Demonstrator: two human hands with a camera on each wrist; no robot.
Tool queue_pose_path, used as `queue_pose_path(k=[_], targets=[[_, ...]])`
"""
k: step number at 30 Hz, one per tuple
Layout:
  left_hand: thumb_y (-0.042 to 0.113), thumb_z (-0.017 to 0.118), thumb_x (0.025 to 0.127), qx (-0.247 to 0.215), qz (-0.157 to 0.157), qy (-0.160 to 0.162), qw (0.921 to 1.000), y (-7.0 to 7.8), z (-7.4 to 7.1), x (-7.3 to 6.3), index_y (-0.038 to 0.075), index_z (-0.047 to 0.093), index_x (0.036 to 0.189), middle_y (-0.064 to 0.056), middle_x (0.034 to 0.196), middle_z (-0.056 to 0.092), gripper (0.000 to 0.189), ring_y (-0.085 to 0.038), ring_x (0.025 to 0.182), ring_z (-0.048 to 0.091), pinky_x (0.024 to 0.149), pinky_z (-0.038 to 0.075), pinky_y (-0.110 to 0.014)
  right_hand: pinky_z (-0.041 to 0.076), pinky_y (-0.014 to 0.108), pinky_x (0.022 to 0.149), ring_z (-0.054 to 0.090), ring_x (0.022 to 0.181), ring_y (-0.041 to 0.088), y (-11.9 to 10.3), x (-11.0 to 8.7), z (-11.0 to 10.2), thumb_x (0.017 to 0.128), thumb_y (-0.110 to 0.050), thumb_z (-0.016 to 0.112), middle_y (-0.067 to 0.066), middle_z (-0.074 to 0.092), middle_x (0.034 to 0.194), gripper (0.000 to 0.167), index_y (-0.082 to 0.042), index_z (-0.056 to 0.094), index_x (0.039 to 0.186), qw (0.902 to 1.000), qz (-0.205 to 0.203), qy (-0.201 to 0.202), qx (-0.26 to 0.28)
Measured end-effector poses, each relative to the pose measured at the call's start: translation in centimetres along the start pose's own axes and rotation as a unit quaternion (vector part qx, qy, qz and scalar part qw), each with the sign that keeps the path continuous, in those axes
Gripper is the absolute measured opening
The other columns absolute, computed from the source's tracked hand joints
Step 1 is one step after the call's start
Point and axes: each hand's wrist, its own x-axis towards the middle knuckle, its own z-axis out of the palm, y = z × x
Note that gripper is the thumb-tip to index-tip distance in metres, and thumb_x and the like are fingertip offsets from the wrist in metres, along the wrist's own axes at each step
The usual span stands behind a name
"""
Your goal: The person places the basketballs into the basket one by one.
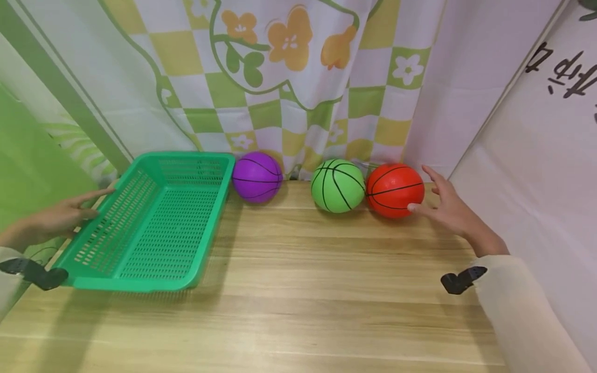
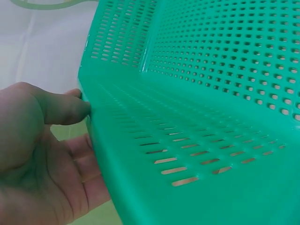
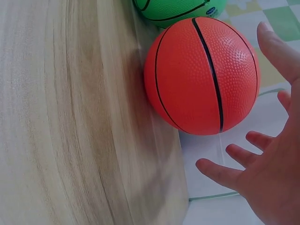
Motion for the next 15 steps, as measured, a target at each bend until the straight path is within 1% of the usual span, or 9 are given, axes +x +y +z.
queue_pose_path(k=[2, 4, 7, 10, 12, 13, 14, 15], targets=[[0.009, 0.035, 0.108, -0.004, -0.001, -0.013, 0.9999, 0.2, -0.3, 0.0, 0.012, -0.009, 0.159, -0.047, 0.151, -0.005, 0.068, -0.071, 0.127, 0.023, 0.088, 0.044, -0.071, 0.026, 0.081, 0.094, 0.021, 0.136, 0.061, 0.1, -0.1, 0.0, 0.094, -0.021, 0.068, 0.033, 0.005, 0.159, 0.098, -0.022, -0.001, 0.163, 0.9998, 0.012, -0.005, 0.012], [0.010, 0.035, 0.108, -0.012, -0.004, -0.022, 0.9997, 0.3, -0.6, 0.0, 0.014, -0.010, 0.159, -0.046, 0.151, -0.008, 0.069, -0.071, 0.128, 0.020, 0.089, 0.042, -0.073, 0.023, 0.081, 0.095, 0.019, 0.137, 0.060, 0.3, -0.1, -0.1, 0.095, -0.022, 0.067, 0.031, 0.004, 0.160, 0.097, -0.026, -0.003, 0.163, 0.9992, 0.023, -0.012, 0.030], [0.009, 0.034, 0.108, -0.023, -0.012, -0.032, 0.9991, 0.3, -0.9, 0.0, 0.019, -0.010, 0.160, -0.043, 0.152, -0.013, 0.069, -0.071, 0.128, 0.017, 0.090, 0.042, -0.072, 0.021, 0.081, 0.097, 0.017, 0.138, 0.060, 0.6, -0.1, -0.2, 0.096, -0.022, 0.066, 0.032, 0.005, 0.160, 0.096, -0.030, -0.005, 0.162, 0.9977, 0.030, -0.020, 0.057], [0.008, 0.034, 0.109, -0.035, -0.021, -0.041, 0.9983, 0.2, -1.0, 0.0, 0.023, -0.010, 0.160, -0.037, 0.155, -0.021, 0.070, -0.069, 0.130, 0.014, 0.092, 0.041, -0.071, 0.022, 0.079, 0.098, 0.016, 0.139, 0.059, 1.2, 0.0, -0.4, 0.097, -0.020, 0.064, 0.032, 0.007, 0.159, 0.095, -0.033, -0.004, 0.162, 0.9957, 0.033, -0.028, 0.082], [0.007, 0.034, 0.108, -0.040, -0.023, -0.047, 0.9978, 0.0, -1.0, -0.1, 0.025, -0.010, 0.160, -0.036, 0.155, -0.022, 0.070, -0.068, 0.132, 0.012, 0.092, 0.042, -0.070, 0.025, 0.077, 0.099, 0.017, 0.139, 0.058, 1.6, 0.1, -0.5, 0.097, -0.017, 0.064, 0.031, 0.009, 0.159, 0.094, -0.035, -0.003, 0.161, 0.9944, 0.033, -0.032, 0.095], [0.007, 0.035, 0.108, -0.041, -0.023, -0.048, 0.9977, -0.1, -1.0, -0.1, 0.025, -0.010, 0.160, -0.035, 0.155, -0.022, 0.071, -0.068, 0.132, 0.011, 0.092, 0.043, -0.070, 0.031, 0.069, 0.103, 0.017, 0.140, 0.056, 1.8, 0.2, -0.6, 0.097, -0.017, 0.064, 0.030, 0.009, 0.159, 0.094, -0.037, -0.003, 0.161, 0.9940, 0.035, -0.034, 0.098], [0.007, 0.036, 0.108, -0.042, -0.022, -0.048, 0.9977, -0.1, -1.0, -0.1, 0.026, -0.009, 0.161, -0.035, 0.155, -0.022, 0.072, -0.067, 0.133, 0.011, 0.092, 0.043, -0.069, 0.036, 0.059, 0.105, 0.018, 0.140, 0.055, 2.0, 0.2, -0.7, 0.097, -0.015, 0.064, 0.029, 0.009, 0.160, 0.095, -0.038, -0.002, 0.161, 0.9935, 0.036, -0.035, 0.102], [0.007, 0.037, 0.108, -0.044, -0.022, -0.048, 0.9977, -0.1, -1.0, -0.1, 0.026, -0.008, 0.161, -0.037, 0.155, -0.020, 0.072, -0.066, 0.134, 0.011, 0.092, 0.044, -0.069, 0.041, 0.049, 0.104, 0.018, 0.140, 0.054, 2.1, 0.2, -0.7, 0.096, -0.013, 0.064, 0.028, 0.009, 0.160, 0.095, -0.037, -0.002, 0.161, 0.9928, 0.033, -0.037, 0.109]])
